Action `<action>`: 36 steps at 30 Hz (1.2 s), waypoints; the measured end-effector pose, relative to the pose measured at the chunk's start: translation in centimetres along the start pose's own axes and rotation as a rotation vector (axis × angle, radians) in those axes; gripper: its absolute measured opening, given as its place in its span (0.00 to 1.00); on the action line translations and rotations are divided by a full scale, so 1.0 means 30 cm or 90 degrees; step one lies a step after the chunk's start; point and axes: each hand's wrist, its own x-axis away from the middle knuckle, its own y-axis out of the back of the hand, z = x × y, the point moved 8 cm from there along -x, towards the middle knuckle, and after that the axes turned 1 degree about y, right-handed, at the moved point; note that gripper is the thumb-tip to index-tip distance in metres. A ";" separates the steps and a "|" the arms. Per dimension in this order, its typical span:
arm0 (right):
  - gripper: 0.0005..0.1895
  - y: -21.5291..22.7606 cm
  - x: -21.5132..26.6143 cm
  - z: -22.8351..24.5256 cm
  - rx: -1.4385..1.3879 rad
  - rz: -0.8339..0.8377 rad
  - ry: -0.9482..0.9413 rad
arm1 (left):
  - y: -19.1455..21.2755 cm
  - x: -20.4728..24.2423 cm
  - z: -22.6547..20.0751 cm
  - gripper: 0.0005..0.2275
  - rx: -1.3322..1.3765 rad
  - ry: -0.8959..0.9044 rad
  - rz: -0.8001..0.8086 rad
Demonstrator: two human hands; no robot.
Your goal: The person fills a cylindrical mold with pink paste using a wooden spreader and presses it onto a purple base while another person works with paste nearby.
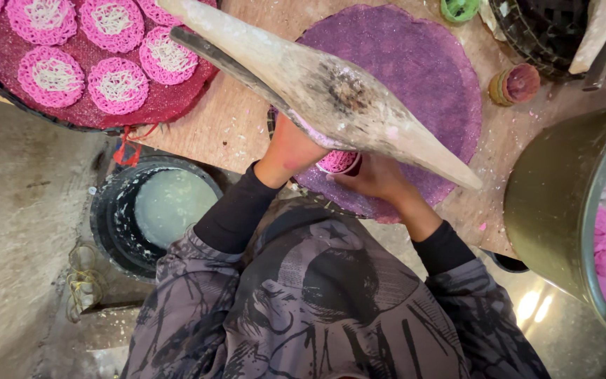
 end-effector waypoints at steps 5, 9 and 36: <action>0.48 0.011 0.002 0.020 -0.035 -0.081 0.053 | 0.010 -0.002 0.005 0.22 0.025 -0.013 -0.019; 0.47 0.050 0.055 -0.014 -0.127 -0.116 0.049 | 0.008 0.009 0.005 0.22 0.026 -0.030 0.000; 0.16 -0.078 0.498 -0.411 -0.685 -0.243 0.041 | 0.226 0.164 -0.126 0.22 -0.408 0.019 -0.176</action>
